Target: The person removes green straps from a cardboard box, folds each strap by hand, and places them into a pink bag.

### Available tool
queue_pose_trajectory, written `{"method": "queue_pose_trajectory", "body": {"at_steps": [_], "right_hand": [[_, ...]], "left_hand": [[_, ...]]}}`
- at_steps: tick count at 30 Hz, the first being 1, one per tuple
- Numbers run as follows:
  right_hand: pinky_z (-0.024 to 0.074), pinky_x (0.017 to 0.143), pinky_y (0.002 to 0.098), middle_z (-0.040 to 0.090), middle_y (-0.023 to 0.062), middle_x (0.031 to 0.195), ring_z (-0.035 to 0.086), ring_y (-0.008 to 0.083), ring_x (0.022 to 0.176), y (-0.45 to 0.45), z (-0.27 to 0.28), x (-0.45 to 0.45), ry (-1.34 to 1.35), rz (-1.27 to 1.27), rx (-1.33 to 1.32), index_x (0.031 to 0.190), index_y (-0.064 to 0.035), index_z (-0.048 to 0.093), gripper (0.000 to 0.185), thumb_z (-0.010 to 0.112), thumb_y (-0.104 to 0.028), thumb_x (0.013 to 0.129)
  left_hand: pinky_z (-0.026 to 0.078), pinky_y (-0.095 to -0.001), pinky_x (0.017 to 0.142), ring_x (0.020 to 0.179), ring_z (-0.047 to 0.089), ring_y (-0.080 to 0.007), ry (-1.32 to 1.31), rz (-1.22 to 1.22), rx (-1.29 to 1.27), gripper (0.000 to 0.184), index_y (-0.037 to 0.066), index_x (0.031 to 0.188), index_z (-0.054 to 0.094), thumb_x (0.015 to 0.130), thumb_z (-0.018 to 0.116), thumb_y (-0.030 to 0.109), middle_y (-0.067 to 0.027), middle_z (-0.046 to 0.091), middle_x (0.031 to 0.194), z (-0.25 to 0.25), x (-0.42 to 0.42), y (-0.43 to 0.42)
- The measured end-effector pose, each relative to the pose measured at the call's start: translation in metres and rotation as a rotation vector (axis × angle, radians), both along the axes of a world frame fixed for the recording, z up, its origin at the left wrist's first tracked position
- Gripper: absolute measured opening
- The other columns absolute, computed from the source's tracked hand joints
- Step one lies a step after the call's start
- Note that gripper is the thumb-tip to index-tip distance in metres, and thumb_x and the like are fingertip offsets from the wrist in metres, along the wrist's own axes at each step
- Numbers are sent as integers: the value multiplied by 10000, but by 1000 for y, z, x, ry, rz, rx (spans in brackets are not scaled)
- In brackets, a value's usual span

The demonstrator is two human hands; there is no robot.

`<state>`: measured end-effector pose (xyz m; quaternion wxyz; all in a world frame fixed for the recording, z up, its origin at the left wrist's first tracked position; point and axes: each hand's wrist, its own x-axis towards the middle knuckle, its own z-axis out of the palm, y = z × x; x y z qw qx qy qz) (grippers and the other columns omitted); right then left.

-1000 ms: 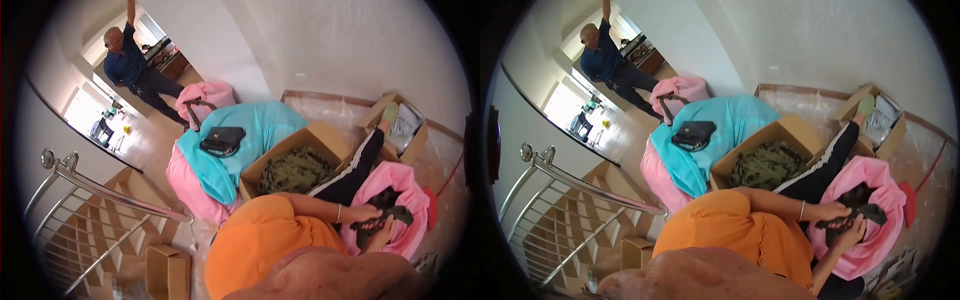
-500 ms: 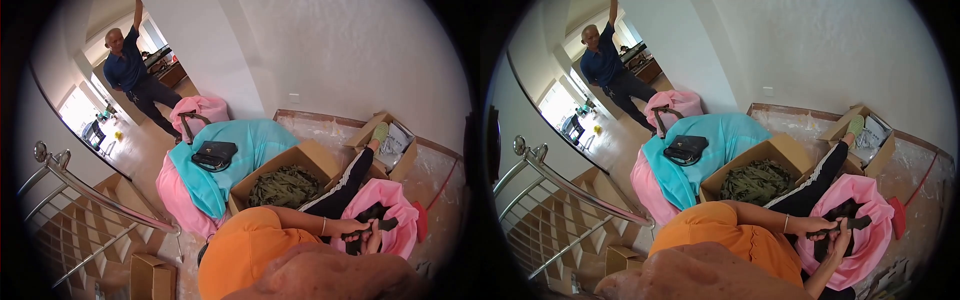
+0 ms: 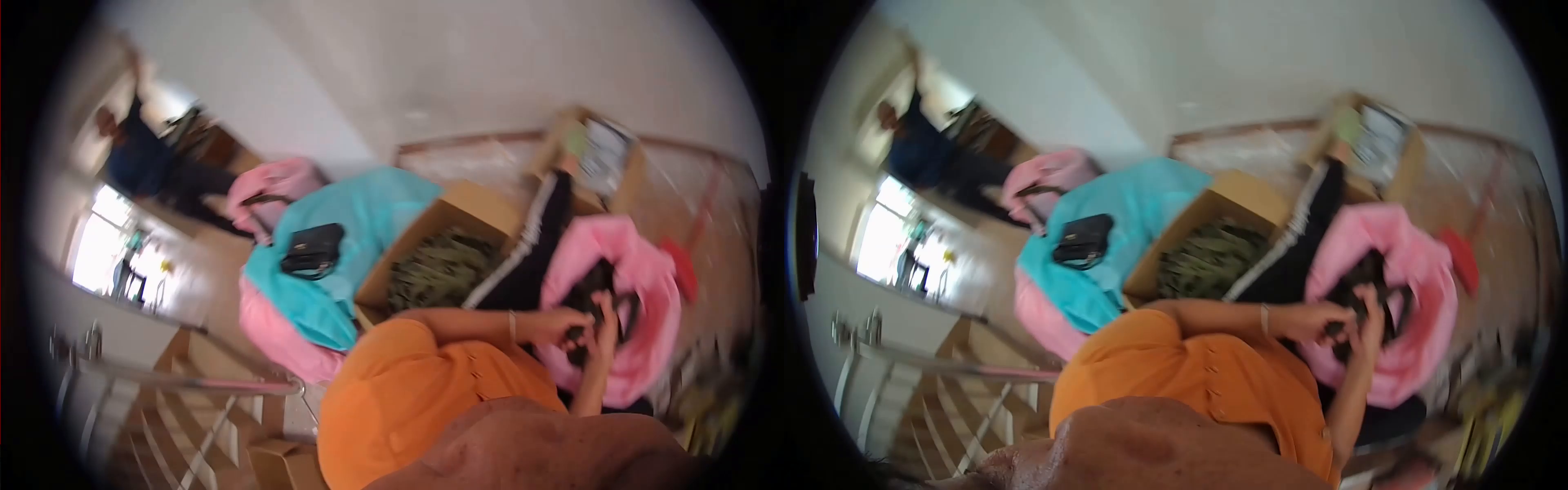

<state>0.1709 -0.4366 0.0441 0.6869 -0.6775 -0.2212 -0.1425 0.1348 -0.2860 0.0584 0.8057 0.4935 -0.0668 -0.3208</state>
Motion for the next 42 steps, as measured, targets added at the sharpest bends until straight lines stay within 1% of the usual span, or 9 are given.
{"method": "queue_pose_trajectory", "body": {"at_steps": [3,5,7,14,18,21,23,29,42], "right_hand": [[315,457,164,580,-15,840,407,47,524,-38,8,-20,785,72,440,841,-92,635,286,568,-336,976],[286,420,170,534,-29,746,343,16,459,-86,6,-34,805,-129,445,803,-111,595,297,572,-349,980],[281,411,173,522,-34,733,345,18,458,-109,11,-50,836,-113,423,799,-116,585,291,573,-343,981],[378,525,152,517,-27,737,428,20,552,-137,34,-33,673,-24,610,860,-117,584,241,565,-319,990],[362,516,162,546,-7,763,443,48,560,-48,57,-52,807,-104,641,878,-95,615,273,567,-344,981],[334,502,180,537,6,737,406,55,553,2,78,-55,748,136,695,850,-85,601,323,526,-361,1001],[330,477,199,468,4,660,372,64,513,8,105,-56,680,190,678,790,-70,565,387,472,-362,1027],[341,572,190,491,11,750,388,74,606,-5,103,-74,441,123,465,741,-87,523,421,429,-369,1040],[372,579,233,479,16,726,399,102,572,15,104,-46,684,-160,1097,771,-108,499,360,436,-344,1035]], "left_hand": [[441,-260,570,628,520,-167,309,-142,252,356,66,1028,575,980,515,413,-73,599,824,20,-24,0],[461,-309,717,817,536,-170,-546,-418,156,278,85,1051,586,903,622,317,-40,582,851,-22,43,34],[415,-313,816,845,540,-147,-452,-93,876,217,42,897,669,800,663,237,-24,622,850,37,116,115],[428,-258,757,799,535,-135,-803,776,819,180,32,924,618,879,526,181,-51,609,876,290,70,371],[437,-221,717,769,531,-128,-1012,1199,510,190,25,941,583,931,435,143,-69,601,893,320,60,239],[456,-272,805,891,571,-161,-600,-103,1041,280,49,1088,620,967,488,265,-74,632,1030,151,25,165],[482,-315,896,1051,595,-230,0,-33,646,639,-35,1285,555,984,469,522,-164,637,1144,118,-35,112],[520,-272,691,701,626,-217,494,-363,-262,620,-33,1160,595,973,488,548,-121,657,960,92,-16,46],[414,-203,531,542,464,-106,583,-200,-360,360,46,1046,587,1027,450,378,-23,530,729,74,-59,44]]}}
